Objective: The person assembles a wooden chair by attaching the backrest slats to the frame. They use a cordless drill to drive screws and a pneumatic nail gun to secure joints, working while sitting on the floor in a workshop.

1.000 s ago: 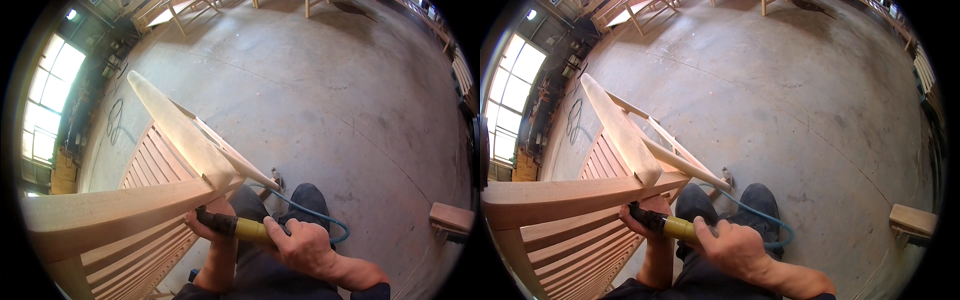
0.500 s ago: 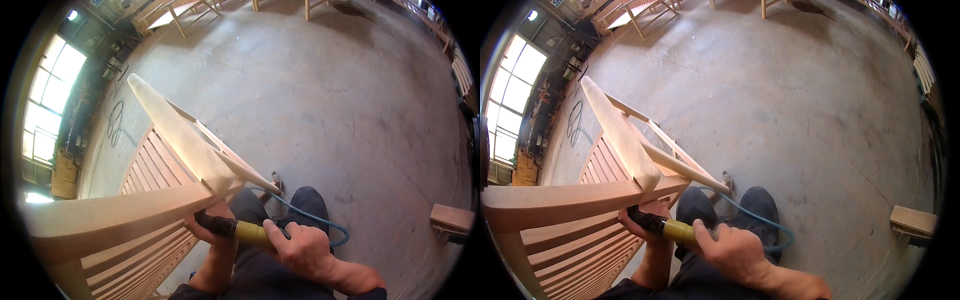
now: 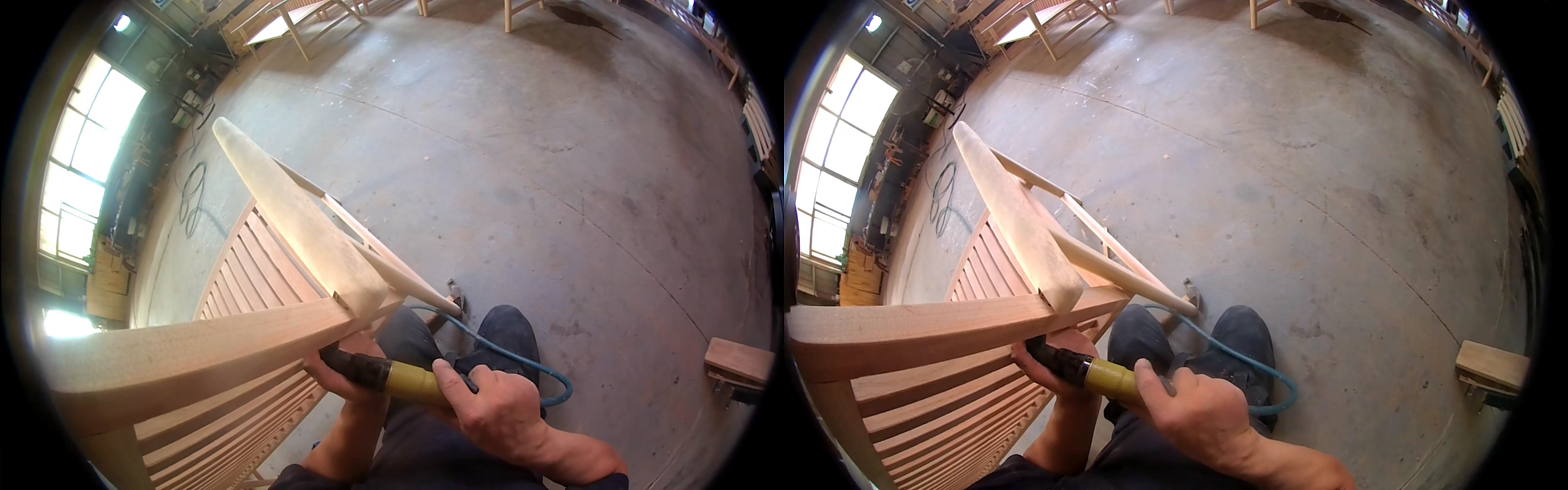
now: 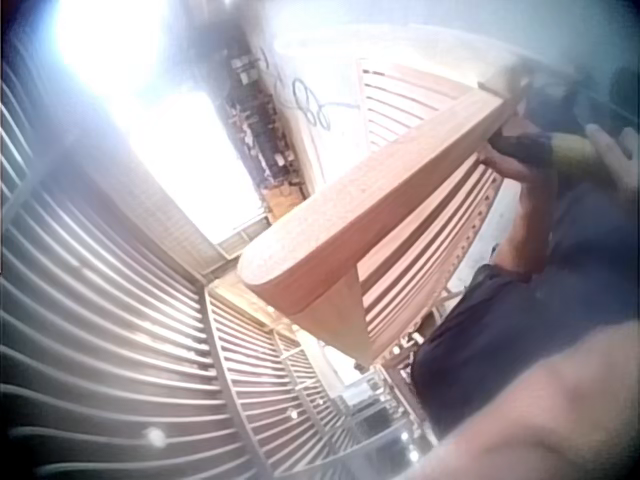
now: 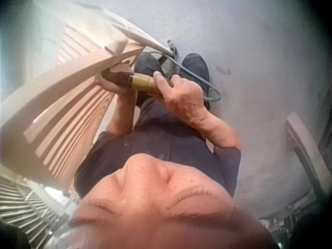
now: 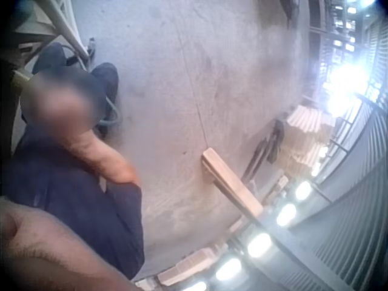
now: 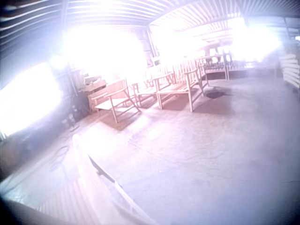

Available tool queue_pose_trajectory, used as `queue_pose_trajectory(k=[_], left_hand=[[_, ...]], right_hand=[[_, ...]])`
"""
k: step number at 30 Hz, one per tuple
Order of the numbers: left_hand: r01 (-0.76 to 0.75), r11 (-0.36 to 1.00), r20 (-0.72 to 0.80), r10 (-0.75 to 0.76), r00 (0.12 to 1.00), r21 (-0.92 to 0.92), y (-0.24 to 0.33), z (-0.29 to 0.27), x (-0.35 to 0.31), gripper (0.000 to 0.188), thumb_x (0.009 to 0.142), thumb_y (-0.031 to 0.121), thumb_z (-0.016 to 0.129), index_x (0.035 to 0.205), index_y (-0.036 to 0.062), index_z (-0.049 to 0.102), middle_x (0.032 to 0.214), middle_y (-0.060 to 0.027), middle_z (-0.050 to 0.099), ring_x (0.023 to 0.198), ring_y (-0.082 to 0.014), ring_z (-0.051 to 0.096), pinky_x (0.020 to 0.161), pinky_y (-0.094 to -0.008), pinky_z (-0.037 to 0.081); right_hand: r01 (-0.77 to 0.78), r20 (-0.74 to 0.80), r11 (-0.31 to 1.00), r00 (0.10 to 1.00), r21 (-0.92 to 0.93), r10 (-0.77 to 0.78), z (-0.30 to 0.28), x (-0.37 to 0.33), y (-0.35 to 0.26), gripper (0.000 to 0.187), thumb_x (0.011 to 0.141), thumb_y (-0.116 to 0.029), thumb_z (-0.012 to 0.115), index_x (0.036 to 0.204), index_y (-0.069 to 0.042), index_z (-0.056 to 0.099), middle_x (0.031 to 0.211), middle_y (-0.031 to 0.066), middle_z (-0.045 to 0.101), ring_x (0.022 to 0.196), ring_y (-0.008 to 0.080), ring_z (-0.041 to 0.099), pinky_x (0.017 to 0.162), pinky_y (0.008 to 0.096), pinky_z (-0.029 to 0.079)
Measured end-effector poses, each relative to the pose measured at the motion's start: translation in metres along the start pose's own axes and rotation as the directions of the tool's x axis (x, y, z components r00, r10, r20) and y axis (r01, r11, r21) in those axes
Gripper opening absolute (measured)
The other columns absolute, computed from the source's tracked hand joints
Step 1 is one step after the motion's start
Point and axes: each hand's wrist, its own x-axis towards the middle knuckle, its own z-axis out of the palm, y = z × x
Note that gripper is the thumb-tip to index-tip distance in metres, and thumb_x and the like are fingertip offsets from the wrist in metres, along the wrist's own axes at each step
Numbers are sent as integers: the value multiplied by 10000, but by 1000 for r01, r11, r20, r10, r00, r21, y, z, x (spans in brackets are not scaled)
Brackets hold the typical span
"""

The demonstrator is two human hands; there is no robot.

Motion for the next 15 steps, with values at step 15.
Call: queue_pose_trajectory(k=[15], left_hand=[[-36, 902, 342, -126, 931, 429, 35, 25, 6, 594, 1035, 387, 476, 1516, 125, 247, 1533, -188, 284, 1427, -369, 291, 1177, -585, 237]], right_hand=[[-94, 14, 993, 996, 67, 93, 7, -7, -10, 553, 762, -439, 791, 1183, -109, 654, 701, 62, 529, 516, 207, 564, 443, 321, 428]])
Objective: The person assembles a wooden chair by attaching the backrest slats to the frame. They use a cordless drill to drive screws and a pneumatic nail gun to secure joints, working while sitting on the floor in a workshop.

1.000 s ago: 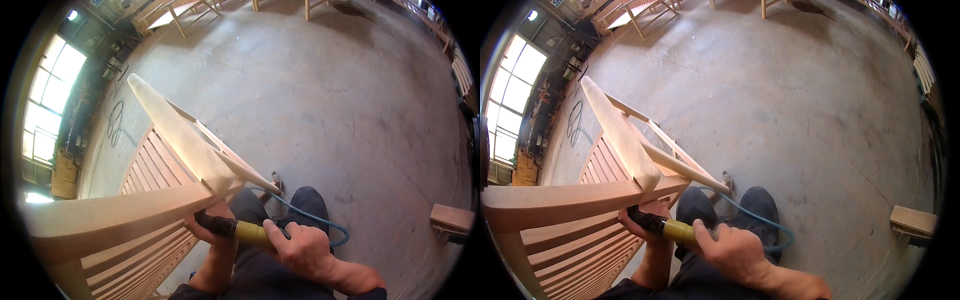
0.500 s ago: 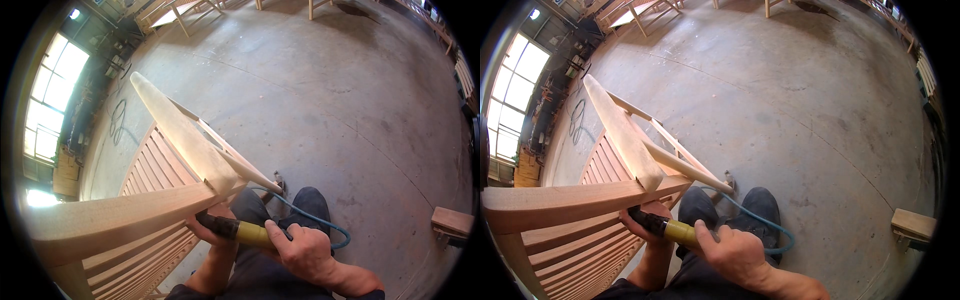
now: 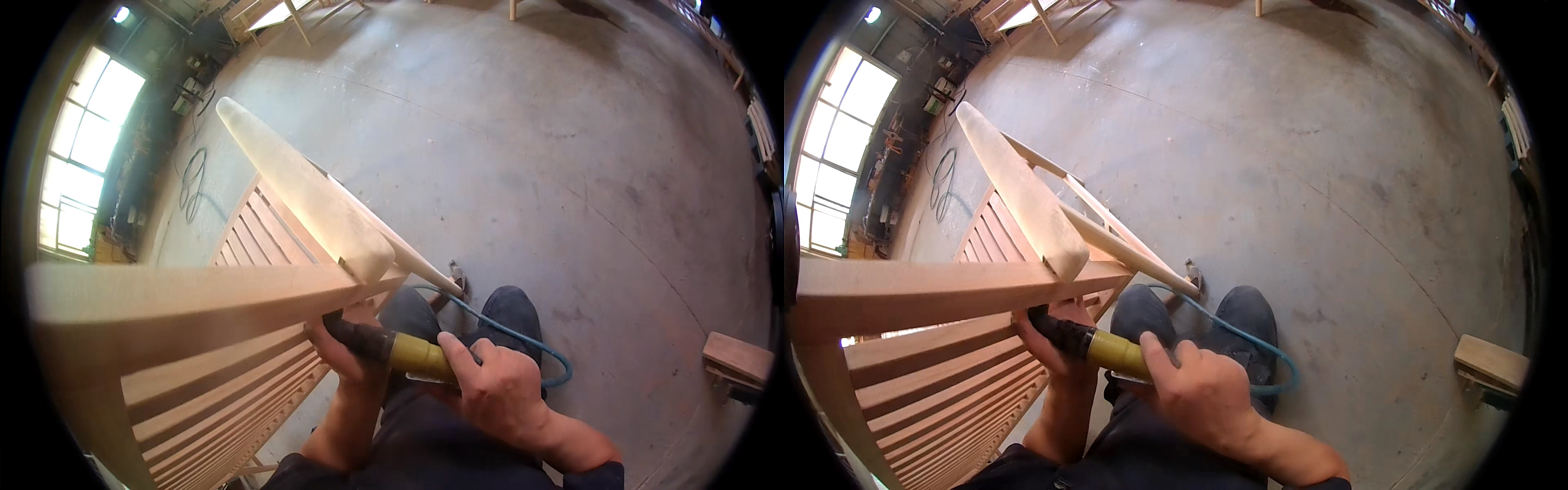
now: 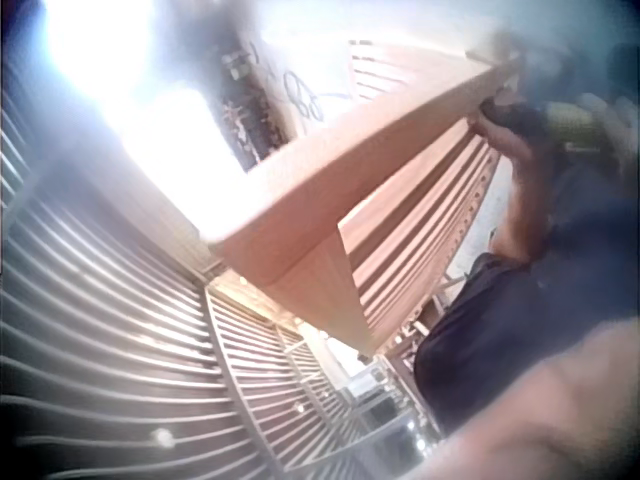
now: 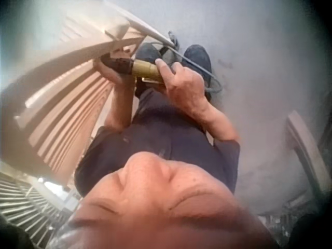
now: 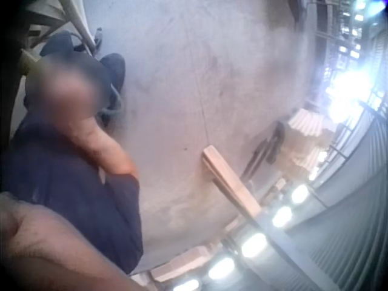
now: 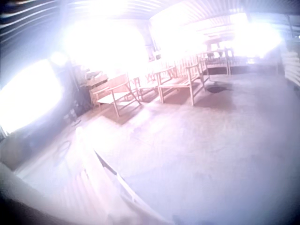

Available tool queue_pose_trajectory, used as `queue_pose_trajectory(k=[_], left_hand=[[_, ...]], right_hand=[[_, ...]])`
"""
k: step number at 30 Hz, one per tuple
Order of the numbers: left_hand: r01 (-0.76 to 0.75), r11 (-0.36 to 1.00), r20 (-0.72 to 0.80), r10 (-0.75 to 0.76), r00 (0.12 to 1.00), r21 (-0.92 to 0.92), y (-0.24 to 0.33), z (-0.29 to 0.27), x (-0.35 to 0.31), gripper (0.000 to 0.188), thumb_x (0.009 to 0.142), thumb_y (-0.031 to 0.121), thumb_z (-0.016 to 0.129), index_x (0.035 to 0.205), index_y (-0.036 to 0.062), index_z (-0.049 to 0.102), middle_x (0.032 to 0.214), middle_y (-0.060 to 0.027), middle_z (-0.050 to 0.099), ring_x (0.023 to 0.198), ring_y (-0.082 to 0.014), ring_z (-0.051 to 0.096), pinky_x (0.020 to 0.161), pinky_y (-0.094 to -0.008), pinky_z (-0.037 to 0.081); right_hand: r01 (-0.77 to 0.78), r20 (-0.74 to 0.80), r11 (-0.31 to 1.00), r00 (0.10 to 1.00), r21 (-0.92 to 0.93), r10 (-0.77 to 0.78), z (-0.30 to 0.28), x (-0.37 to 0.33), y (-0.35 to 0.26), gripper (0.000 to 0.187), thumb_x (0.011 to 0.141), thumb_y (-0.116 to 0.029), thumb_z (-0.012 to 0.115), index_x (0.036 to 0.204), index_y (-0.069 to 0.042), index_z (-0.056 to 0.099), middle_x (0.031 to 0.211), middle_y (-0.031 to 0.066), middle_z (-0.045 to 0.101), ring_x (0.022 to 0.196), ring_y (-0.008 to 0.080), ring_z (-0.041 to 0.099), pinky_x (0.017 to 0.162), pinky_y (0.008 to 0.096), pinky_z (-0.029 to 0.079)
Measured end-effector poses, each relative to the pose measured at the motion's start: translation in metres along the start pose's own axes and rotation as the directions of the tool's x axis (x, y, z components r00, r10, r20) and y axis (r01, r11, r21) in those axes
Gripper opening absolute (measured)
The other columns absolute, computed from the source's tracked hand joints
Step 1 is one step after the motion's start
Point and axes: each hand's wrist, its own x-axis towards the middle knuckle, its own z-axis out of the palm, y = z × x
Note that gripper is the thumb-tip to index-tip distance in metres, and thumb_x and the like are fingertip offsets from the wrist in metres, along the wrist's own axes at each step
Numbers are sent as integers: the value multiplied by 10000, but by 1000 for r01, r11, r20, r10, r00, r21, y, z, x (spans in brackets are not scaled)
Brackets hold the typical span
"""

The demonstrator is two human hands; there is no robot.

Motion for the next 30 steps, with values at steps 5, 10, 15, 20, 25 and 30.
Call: queue_pose_trajectory(k=[5, 10, 15, 20, 25, 30], left_hand=[[576, 547, 149, -634, 759, -608, 29, -1, -1, 768, 1009, 468, 513, 1535, 5, 200, 1573, -177, 261, 1478, -323, 234, 1211, -529, 164], [778, 469, 341, -713, 613, -418, 66, 20, -19, 707, 969, 397, 620, 1456, -18, 320, 1457, -191, 469, 1362, -332, 441, 1170, -489, 304], [737, 267, 397, -703, 590, -621, 65, 25, -16, 265, 959, 240, 622, 1137, 74, 517, 1331, -183, 589, 1271, -306, 537, 1110, -462, 405], [747, 195, 407, -738, 538, -635, 65, 18, -13, 95, 904, 85, 563, 971, 19, 548, 926, -172, 663, 1016, -312, 658, 953, -469, 518], [797, 256, 413, -746, 522, -546, 63, 17, -9, 135, 865, 158, 621, 924, 49, 565, 854, -126, 649, 950, -308, 666, 915, -465, 516], [774, 204, 405, -757, 513, -599, 58, 17, -10, 128, 825, 177, 637, 857, 78, 564, 813, -97, 627, 913, -283, 654, 922, -474, 504]], right_hand=[[-17, -27, 1000, 999, 16, 17, 4, -2, 2, 599, 751, -451, 798, 1214, -111, 626, 704, 65, 527, 520, 222, 574, 449, 334, 441], [-65, 16, 998, 998, 19, 65, 7, -6, -1, 771, 717, -431, 835, 1339, -82, 542, 773, 91, 597, 612, 259, 622, 543, 356, 496], [-180, 200, 959, 970, 221, 136, -10, -1, -3, 946, 758, -389, 835, 1490, -40, 346, 975, 184, 686, 783, 363, 686, 691, 416, 555], [-200, 520, 932, 854, 302, 15, -54, 19, 28, 757, 884, -406, 712, 1439, 20, 422, 971, 252, 698, 876, 428, 696, 751, 470, 546], [477, -189, 644, 865, 598, -465, -50, 135, 28, 512, 955, -422, 618, 1239, 4, 615, 1003, 172, 688, 878, 285, 655, 766, 370, 515], [244, -203, -40, 693, 969, -692, -15, 218, -60, 591, 1039, -525, 437, 1064, 17, 672, 885, 51, 652, 842, 107, 571, 725, 265, 481]])
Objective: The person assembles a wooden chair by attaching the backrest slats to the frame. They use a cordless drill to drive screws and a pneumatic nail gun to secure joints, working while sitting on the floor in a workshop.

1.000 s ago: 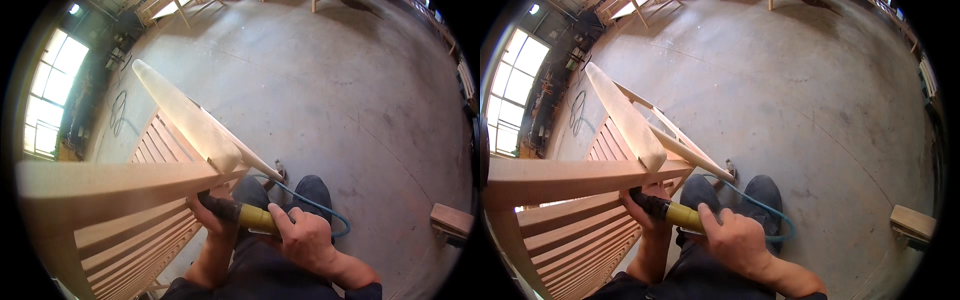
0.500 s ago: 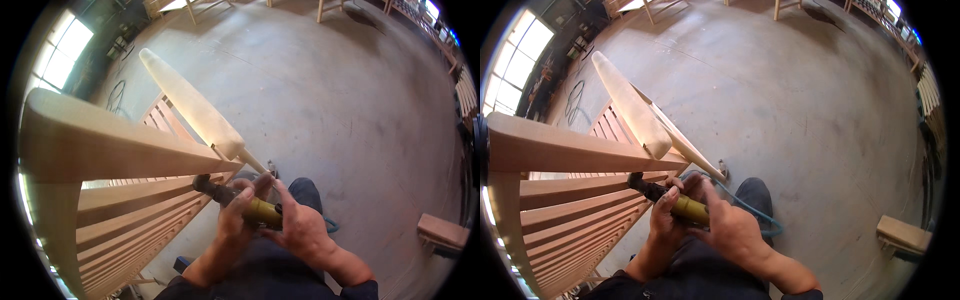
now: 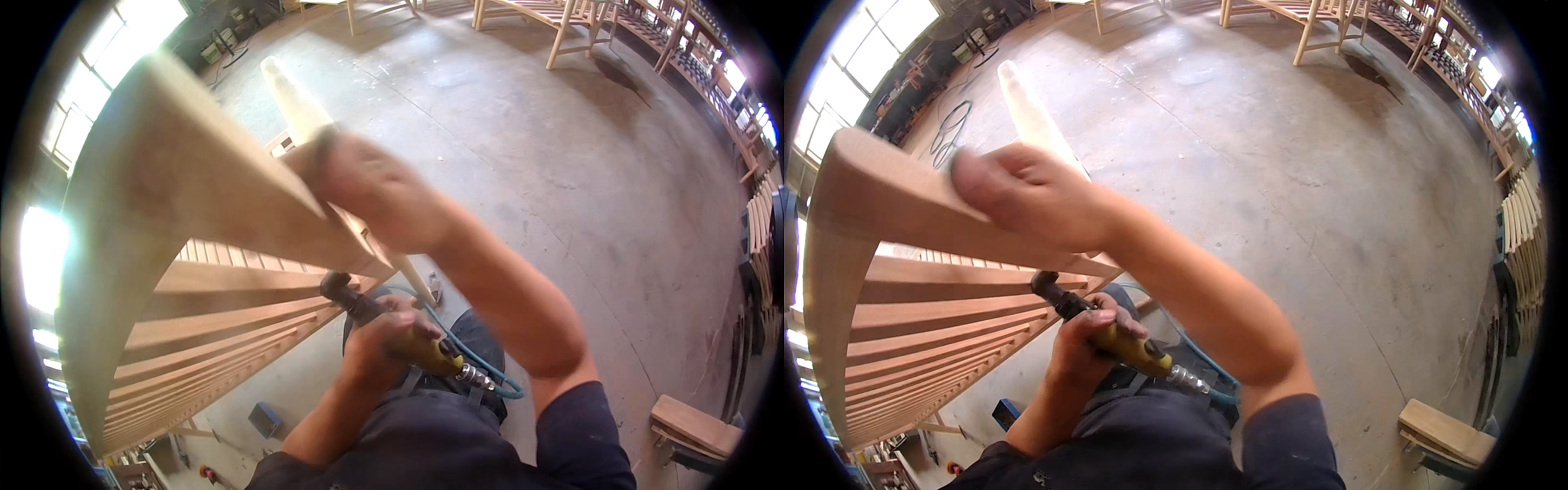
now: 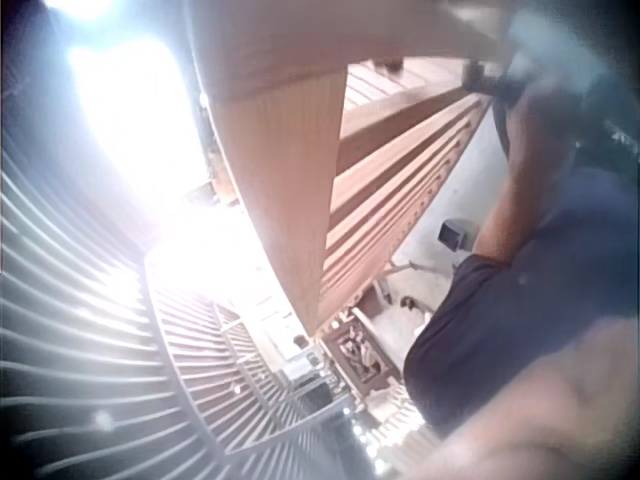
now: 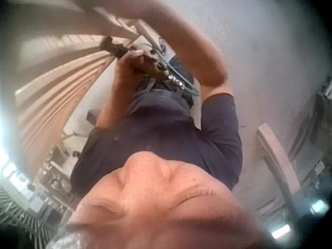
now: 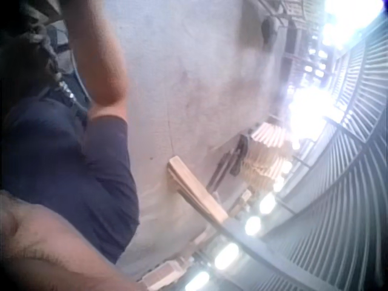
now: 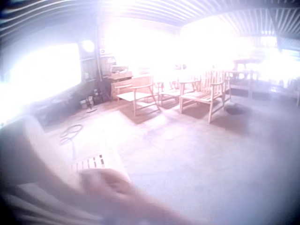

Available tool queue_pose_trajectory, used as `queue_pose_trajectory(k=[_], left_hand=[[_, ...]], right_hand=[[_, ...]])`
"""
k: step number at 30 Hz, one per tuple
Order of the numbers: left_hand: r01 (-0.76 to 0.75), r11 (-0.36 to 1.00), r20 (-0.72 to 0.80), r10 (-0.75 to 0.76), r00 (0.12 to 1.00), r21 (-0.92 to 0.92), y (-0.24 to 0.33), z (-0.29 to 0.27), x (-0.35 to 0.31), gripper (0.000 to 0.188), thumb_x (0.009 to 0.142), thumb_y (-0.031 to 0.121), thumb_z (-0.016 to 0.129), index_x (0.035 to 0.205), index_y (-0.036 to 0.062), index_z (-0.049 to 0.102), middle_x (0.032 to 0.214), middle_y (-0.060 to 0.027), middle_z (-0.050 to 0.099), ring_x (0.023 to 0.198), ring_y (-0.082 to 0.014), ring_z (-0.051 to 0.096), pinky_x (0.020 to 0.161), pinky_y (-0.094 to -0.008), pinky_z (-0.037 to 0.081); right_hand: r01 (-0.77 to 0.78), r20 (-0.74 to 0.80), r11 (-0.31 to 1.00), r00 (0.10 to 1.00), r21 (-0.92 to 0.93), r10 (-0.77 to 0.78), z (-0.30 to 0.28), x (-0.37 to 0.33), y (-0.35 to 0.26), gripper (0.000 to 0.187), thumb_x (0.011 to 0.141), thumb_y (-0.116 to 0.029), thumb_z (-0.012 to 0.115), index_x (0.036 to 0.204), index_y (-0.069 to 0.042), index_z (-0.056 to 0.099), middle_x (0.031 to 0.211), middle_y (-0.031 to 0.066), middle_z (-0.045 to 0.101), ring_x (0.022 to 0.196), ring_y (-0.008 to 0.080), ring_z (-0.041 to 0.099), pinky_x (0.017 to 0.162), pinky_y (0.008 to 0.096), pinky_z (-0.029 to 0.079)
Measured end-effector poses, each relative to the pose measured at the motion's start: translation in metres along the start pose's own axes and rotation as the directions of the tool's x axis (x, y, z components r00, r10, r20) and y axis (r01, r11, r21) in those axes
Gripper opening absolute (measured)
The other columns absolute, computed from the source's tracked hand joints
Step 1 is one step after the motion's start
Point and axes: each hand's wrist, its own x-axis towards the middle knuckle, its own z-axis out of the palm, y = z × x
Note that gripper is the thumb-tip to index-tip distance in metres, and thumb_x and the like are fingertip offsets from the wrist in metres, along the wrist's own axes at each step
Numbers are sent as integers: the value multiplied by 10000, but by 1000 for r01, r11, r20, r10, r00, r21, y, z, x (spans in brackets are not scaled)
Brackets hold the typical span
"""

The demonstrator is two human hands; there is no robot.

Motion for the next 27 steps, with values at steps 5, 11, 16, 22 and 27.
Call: queue_pose_trajectory(k=[5, 11, 16, 22, 27], left_hand=[[12, 999, 11, -12, 1000, 44, 2, 6, 0, 124, 795, 175, 642, 811, 101, 544, 778, -74, 596, 818, -248, 617, 958, -491, 471], [14, 997, 59, -18, 998, 70, 3, 3, 5, 157, 785, 201, 655, 810, 106, 533, 763, -81, 578, 819, -268, 620, 970, -502, 466], [12, 997, 69, -17, 997, 73, 2, 1, 6, 168, 781, 198, 659, 812, 106, 522, 755, -84, 563, 802, -276, 619, 950, -510, 483], [-16, 998, 68, 12, 998, 64, -3, 0, 8, 172, 792, 211, 646, 818, 102, 515, 742, -77, 545, 771, -269, 604, 920, -496, 496], [-45, 999, 83, 45, 996, 2, -7, -2, 8, 158, 808, 208, 629, 817, 106, 509, 736, -66, 541, 745, -255, 586, 875, -472, 499]], right_hand=[[-188, 149, 973, 974, 131, 168, 5, 14, -4, 762, 1025, -638, 352, 889, 25, 702, 780, 82, 638, 802, 141, 584, 757, 300, 491], [-203, 184, 977, 965, 70, 187, -2, 14, -10, 851, 1000, -696, 311, 936, 44, 726, 842, 151, 670, 845, 216, 627, 829, 365, 496], [-157, 171, 987, 974, 41, 148, -2, 15, -3, 858, 1000, -700, 298, 987, 41, 731, 912, 153, 693, 899, 214, 643, 871, 340, 509], [-198, 157, 980, 969, 17, 193, -3, 13, -9, 864, 989, -715, 310, 1051, 36, 734, 970, 160, 709, 972, 225, 658, 913, 324, 514], [-199, 136, 980, 971, 15, 196, -1, 11, -7, 852, 989, -712, 318, 1066, 27, 734, 980, 155, 711, 972, 221, 660, 914, 323, 515]])
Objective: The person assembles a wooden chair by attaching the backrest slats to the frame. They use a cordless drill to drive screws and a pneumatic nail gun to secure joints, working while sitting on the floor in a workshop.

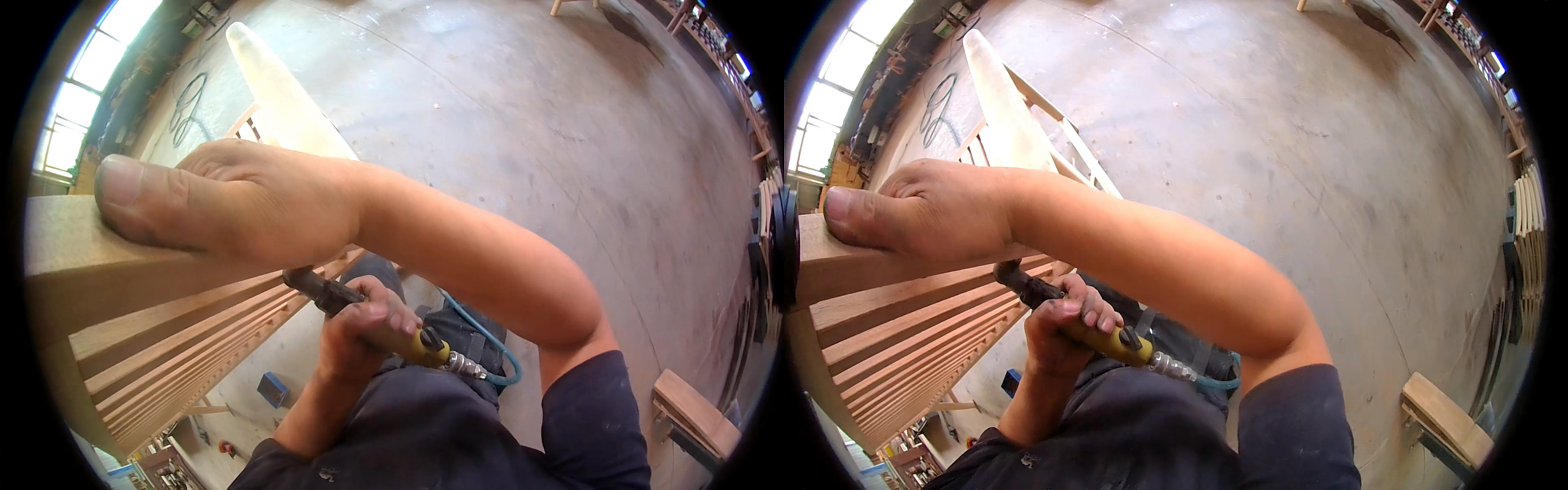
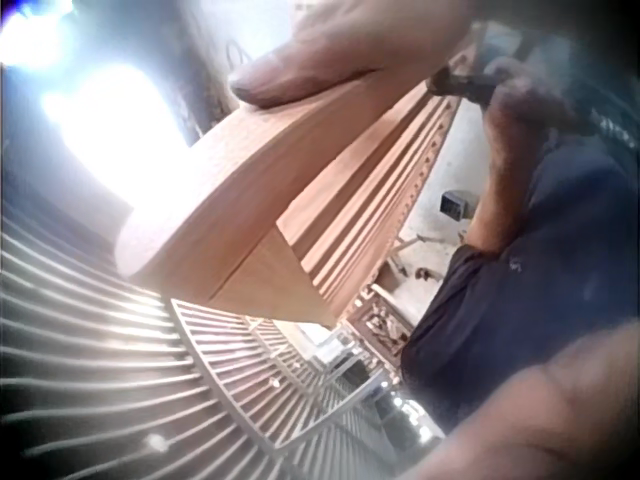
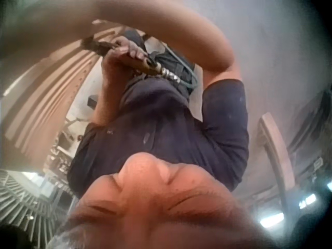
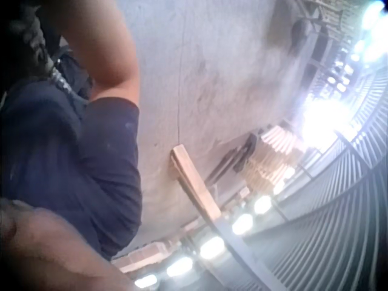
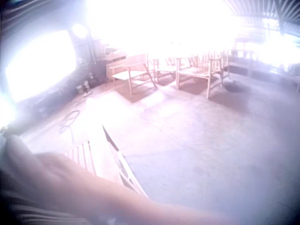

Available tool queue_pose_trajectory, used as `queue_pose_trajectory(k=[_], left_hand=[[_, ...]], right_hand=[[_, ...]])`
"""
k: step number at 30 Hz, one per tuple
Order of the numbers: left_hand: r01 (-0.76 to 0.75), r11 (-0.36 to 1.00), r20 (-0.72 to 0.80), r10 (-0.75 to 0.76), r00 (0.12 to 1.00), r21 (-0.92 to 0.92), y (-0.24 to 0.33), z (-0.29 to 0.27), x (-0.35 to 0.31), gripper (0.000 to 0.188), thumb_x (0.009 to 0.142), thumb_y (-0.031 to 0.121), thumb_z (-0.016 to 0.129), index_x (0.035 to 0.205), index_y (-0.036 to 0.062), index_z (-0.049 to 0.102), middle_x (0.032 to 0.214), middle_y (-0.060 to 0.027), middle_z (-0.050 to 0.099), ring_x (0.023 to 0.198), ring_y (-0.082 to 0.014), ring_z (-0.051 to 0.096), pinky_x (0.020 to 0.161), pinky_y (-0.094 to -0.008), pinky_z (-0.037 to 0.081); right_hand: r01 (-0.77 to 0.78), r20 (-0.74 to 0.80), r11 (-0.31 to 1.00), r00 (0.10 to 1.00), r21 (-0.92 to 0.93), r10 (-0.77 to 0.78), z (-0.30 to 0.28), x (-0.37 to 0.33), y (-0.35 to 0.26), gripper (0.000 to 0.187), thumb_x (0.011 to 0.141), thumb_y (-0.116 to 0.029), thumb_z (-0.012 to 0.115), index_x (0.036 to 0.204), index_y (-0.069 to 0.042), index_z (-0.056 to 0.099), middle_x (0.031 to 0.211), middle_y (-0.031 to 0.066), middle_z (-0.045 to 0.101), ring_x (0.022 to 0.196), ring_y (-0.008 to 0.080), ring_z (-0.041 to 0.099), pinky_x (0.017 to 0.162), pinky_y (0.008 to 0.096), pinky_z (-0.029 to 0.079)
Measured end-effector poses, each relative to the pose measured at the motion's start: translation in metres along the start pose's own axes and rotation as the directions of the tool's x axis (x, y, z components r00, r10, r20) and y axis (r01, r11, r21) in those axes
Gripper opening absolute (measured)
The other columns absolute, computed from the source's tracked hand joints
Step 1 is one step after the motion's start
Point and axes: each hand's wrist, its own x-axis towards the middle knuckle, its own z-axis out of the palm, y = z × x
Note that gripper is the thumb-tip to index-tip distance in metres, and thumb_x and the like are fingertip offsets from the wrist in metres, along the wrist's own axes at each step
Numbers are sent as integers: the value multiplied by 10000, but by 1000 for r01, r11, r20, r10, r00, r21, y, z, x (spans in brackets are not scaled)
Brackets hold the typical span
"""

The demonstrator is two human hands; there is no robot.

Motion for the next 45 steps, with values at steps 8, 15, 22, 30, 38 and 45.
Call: queue_pose_trajectory(k=[8, 15, 22, 30, 38, 45], left_hand=[[-20, 997, -21, 19, 1000, -75, -2, 5, 3, 163, 782, 175, 657, 773, 75, 528, 685, -83, 530, 701, -224, 546, 793, -412, 485], [-33, 998, 25, 35, 999, -60, -1, 1, 5, 161, 808, 199, 633, 795, 91, 513, 711, -69, 536, 725, -242, 576, 842, -460, 504], [-94, 994, 12, 93, 996, 63, -3, 2, 3, 312, 895, 344, 672, 968, 108, 481, 778, -77, 550, 770, -263, 604, 887, -475, 525], [-192, 976, -252, 212, 944, 103, -13, 5, 1, 323, 981, 384, 596, 914, 81, 505, 838, -124, 587, 833, -303, 648, 781, -459, 551], [-154, 988, -299, 141, 944, -19, -7, 17, 10, 183, 879, 182, 589, 787, 50, 502, 721, -142, 555, 702, -332, 616, 699, -458, 528], [-143, 990, -301, 131, 945, -18, -6, 21, 9, 203, 852, 202, 574, 752, 51, 481, 697, -139, 535, 669, -320, 590, 714, -472, 522]], right_hand=[[14, -11, 1000, 1000, 22, -14, 2, 1, 2, 849, 987, -720, 307, 1018, 4, 748, 923, 132, 705, 920, 195, 656, 878, 313, 522], [-2, -1, 1000, 1000, -18, 2, -1, 5, 4, 872, 969, -739, 328, 972, 24, 751, 873, 180, 695, 904, 253, 671, 854, 373, 506], [-80, 51, 960, 994, -267, 97, -46, -21, 45, 648, 1079, -498, 351, 836, 21, 654, 708, 61, 529, 727, 161, 527, 703, 312, 474], [-146, 123, 988, 981, -48, 151, -45, -28, 54, 680, 1050, -566, 373, 696, -28, 591, 611, 69, 568, 575, 164, 546, 563, 321, 468], [116, -22, 985, 993, -127, -119, -38, -30, 67, 696, 1058, -533, 378, 615, -14, 516, 511, 68, 447, 487, 197, 472, 500, 340, 416], [195, -41, 967, 978, -167, -204, -36, -29, 70, 659, 1064, -485, 411, 616, -11, 500, 517, 77, 405, 480, 185, 404, 477, 344, 375]])
